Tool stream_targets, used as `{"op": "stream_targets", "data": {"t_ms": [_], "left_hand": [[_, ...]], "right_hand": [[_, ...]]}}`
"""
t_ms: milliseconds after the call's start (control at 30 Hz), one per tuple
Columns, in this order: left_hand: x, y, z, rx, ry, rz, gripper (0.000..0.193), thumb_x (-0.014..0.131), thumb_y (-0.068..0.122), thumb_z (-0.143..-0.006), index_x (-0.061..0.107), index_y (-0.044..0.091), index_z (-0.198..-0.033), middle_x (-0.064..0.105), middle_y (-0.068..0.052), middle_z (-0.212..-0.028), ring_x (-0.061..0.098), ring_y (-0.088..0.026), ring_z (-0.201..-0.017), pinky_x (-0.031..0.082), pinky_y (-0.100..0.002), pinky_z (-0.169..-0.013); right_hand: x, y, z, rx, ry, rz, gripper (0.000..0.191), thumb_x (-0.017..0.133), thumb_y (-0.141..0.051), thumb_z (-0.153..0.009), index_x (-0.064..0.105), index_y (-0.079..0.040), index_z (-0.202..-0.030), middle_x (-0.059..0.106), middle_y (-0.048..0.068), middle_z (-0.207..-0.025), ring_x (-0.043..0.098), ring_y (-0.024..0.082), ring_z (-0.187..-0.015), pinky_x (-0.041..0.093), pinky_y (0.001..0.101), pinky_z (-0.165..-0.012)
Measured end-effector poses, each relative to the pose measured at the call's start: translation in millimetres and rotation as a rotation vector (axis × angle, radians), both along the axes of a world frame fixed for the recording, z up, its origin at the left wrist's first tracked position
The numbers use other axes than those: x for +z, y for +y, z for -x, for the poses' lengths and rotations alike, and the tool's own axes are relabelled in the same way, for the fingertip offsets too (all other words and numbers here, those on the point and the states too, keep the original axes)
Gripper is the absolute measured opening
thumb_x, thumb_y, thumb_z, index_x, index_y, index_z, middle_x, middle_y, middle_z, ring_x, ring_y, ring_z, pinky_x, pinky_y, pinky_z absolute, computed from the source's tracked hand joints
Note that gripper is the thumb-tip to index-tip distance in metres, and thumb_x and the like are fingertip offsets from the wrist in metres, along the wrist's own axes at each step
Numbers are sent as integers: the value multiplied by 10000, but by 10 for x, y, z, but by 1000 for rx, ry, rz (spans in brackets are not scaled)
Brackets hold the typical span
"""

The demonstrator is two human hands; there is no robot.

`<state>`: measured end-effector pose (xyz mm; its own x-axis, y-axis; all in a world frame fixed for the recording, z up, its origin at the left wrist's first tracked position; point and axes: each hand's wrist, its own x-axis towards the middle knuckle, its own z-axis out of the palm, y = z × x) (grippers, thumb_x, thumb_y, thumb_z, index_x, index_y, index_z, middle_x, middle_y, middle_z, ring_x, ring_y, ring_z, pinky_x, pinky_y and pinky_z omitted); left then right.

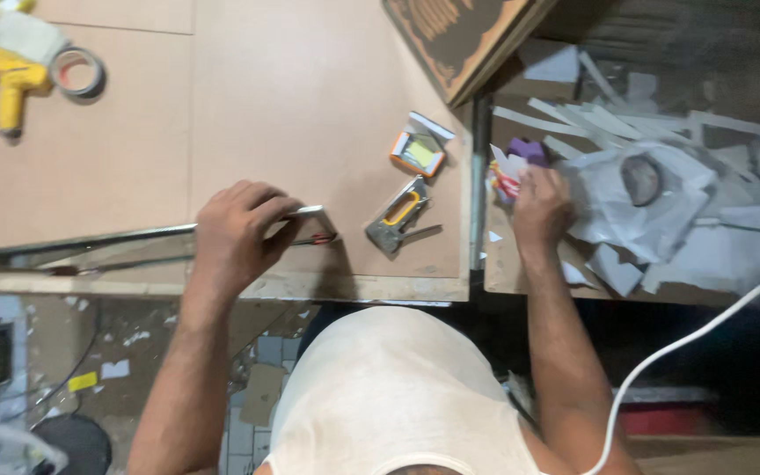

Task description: The person places white paper corner protectors onto the corners of framed calligraphy panels on the work table, pressing each protector into place by hand, then stacks the finished frames with a coworker and reaches for new corner pieces from a box to repeat the process on the next frame.

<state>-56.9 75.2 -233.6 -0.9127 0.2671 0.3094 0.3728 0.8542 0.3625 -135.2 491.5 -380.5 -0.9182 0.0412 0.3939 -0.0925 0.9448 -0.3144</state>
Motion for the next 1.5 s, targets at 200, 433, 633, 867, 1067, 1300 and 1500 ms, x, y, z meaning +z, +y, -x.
{"op": "stream_targets", "data": {"t_ms": [200,433,633,867,1067,1300,1500], "left_hand": [[-48,-150,141,-12,-14,4,229,858,203,-796,747,131,-983,706,-25,-961,682,-211,-894,559,-364,-733],[-201,-263,115,-39,-30,-139,519,854,293,-865,624,96,-1286,675,-49,-957,679,-215,-839,550,-378,-724],[-343,-277,85,-61,91,-131,448,821,254,-936,591,89,-1284,624,-122,-1067,685,-216,-860,559,-341,-690],[-218,-288,-33,-136,39,-53,214,813,191,-915,680,98,-1056,662,-61,-1000,677,-244,-877,552,-390,-716],[-129,-285,-203,-155,-33,-12,455,782,267,-884,662,-2,-1231,626,-98,-971,640,-262,-872,526,-415,-721],[-163,-554,-120,-75,158,44,181,744,243,-959,699,87,-1038,623,-52,-987,617,-194,-852,469,-355,-664],[-860,-571,-298,-131,113,143,124,688,165,-846,694,91,-945,596,-35,-907,618,-196,-852,469,-336,-675]], "right_hand": [[108,-1257,-469,315,-252,1536,72,642,-3,-1027,650,-47,-1083,724,46,-1008,710,94,-838,648,282,-729],[-215,-2298,-639,444,-315,1466,154,785,81,-931,683,-10,-1003,726,47,-1002,663,83,-892,561,240,-795],[-330,-2416,-640,459,-291,1478,155,788,55,-938,666,-20,-996,749,24,-995,690,77,-908,593,237,-841],[-245,-2324,-579,741,-186,1285,242,809,-40,-912,690,0,-1119,678,62,-1143,666,122,-1081,594,293,-960],[-61,-2526,-98,812,-1466,1567,313,783,-263,-872,738,-46,-1092,709,41,-969,655,138,-896,544,301,-820],[176,-2392,-287,562,-284,288,357,848,-267,-840,694,-88,-1108,659,94,-1124,638,247,-1082,515,366,-946],[-38,-2037,-576,783,-132,-250,792,862,-404,-428,685,-45,-1112,643,149,-1134,597,347,-1117,451,469,-977]]}}
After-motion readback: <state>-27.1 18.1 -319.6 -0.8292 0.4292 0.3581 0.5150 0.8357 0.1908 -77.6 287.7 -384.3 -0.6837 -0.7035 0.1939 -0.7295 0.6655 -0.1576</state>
